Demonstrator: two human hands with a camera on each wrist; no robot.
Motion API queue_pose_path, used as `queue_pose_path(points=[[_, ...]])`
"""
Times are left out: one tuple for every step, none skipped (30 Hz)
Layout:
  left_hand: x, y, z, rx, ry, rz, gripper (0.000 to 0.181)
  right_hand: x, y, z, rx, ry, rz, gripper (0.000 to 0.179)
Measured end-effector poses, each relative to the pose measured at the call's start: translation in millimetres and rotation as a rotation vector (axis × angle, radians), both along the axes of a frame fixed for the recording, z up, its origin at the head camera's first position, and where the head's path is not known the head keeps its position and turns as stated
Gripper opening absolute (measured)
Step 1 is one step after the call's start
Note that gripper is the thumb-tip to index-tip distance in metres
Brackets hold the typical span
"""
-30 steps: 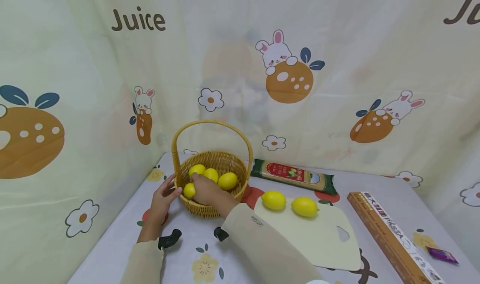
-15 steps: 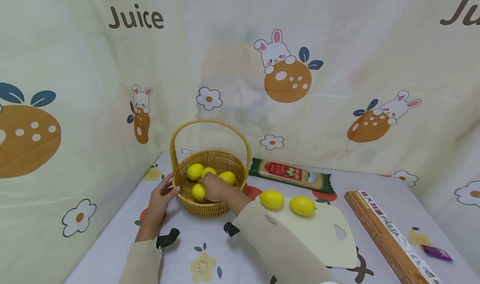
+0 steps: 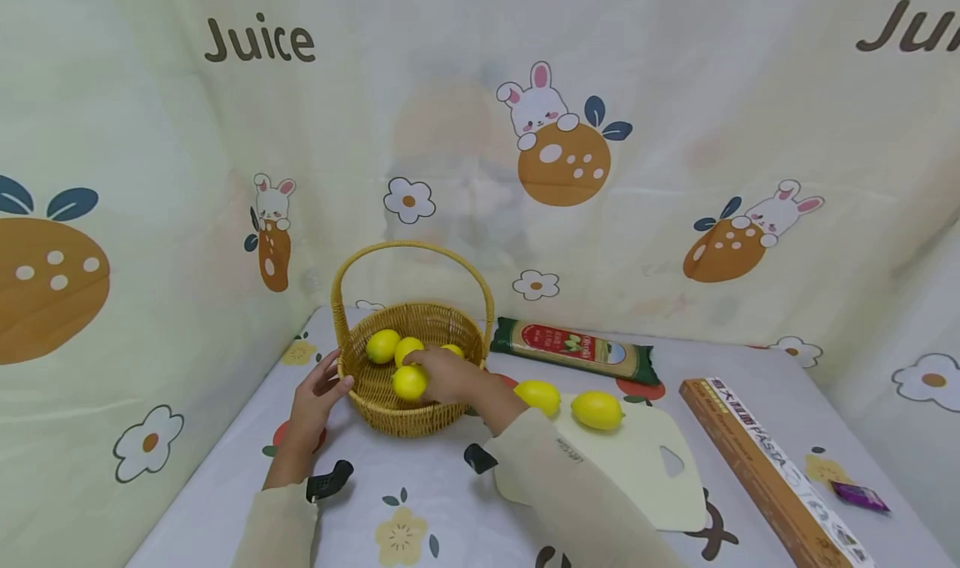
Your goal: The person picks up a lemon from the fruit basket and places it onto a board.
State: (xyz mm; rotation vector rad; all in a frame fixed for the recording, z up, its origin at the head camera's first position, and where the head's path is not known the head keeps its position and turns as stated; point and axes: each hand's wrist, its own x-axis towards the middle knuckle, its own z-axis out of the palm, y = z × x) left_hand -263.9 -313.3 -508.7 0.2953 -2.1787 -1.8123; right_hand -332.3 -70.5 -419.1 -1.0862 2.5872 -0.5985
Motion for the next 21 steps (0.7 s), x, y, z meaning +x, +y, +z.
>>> queue_pose_path(points=[[0.1, -0.5, -0.2, 0.003, -0.005, 0.0, 0.068, -0.2, 1.6, 0.3, -0.005, 0.005, -0.001, 0.058], [0.2, -1.1, -0.7, 0.005, -0.007, -0.005, 0.068, -0.4, 3.5, 0.4, -0.008, 0.011, 0.0, 0.059], [0.2, -1.7, -1.1, 0.006, -0.009, -0.008, 0.068, -0.6, 5.2, 0.2, -0.012, 0.017, 0.001, 0.059], [0.4, -2.2, -1.4, 0.006, -0.012, -0.011, 0.069, -0.9, 7.1, 0.5, -0.017, 0.014, -0.002, 0.059], [0.3, -2.6, -1.8, 0.008, -0.013, -0.013, 0.069, -1.2, 9.0, 0.4, -0.023, 0.013, -0.005, 0.06], [0.2, -3.0, -2.2, 0.009, -0.016, -0.013, 0.069, -1.7, 11.1, 0.9, -0.026, 0.014, -0.004, 0.061], [0.1, -3.3, -2.4, 0.01, -0.018, -0.013, 0.069, -1.9, 13.2, 1.6, -0.031, 0.016, 0.0, 0.062], [0.0, -3.5, -2.5, 0.011, -0.018, -0.013, 0.069, -2.7, 15.3, 2.1, -0.032, 0.03, 0.008, 0.063], [-0.1, -3.5, -2.6, 0.012, -0.019, -0.011, 0.068, -3.7, 17.3, 2.7, -0.036, 0.042, 0.015, 0.063], [-0.3, -3.5, -2.7, 0.013, -0.021, -0.012, 0.068, -4.3, 19.6, 4.0, -0.039, 0.054, 0.025, 0.063], [-0.5, -3.5, -2.8, 0.016, -0.022, -0.011, 0.068, -5.1, 21.8, 5.2, -0.04, 0.072, 0.036, 0.064], [-0.6, -3.5, -2.8, 0.019, -0.022, -0.01, 0.068, -5.7, 24.2, 6.5, -0.042, 0.087, 0.045, 0.064], [-0.8, -3.3, -2.8, 0.021, -0.022, -0.01, 0.068, -6.3, 26.3, 8.0, -0.047, 0.096, 0.053, 0.063], [-1.0, -3.3, -2.9, 0.022, -0.023, -0.009, 0.068, -7.0, 28.4, 9.6, -0.053, 0.101, 0.06, 0.063], [-1.1, -3.1, -2.8, 0.023, -0.024, -0.009, 0.068, -7.1, 30.6, 11.5, -0.06, 0.1, 0.063, 0.063], [-1.3, -3.0, -2.8, 0.024, -0.023, -0.008, 0.068, -7.0, 32.9, 13.2, -0.064, 0.099, 0.065, 0.063], [-1.5, -2.8, -2.7, 0.023, -0.021, -0.006, 0.068, -7.0, 34.9, 14.9, -0.067, 0.097, 0.066, 0.063], [-1.6, -2.6, -2.4, 0.021, -0.019, -0.004, 0.067, -6.7, 36.8, 16.9, -0.073, 0.094, 0.069, 0.063], [-1.8, -2.4, -2.3, 0.017, -0.017, -0.003, 0.068, -6.4, 38.7, 18.9, -0.077, 0.092, 0.071, 0.063], [-1.9, -2.1, -2.2, 0.015, -0.015, -0.003, 0.068, -6.0, 40.7, 20.9, -0.081, 0.089, 0.071, 0.063], [-1.9, -1.8, -2.2, 0.014, -0.01, -0.004, 0.068, -5.1, 42.7, 22.8, -0.083, 0.088, 0.069, 0.063]])
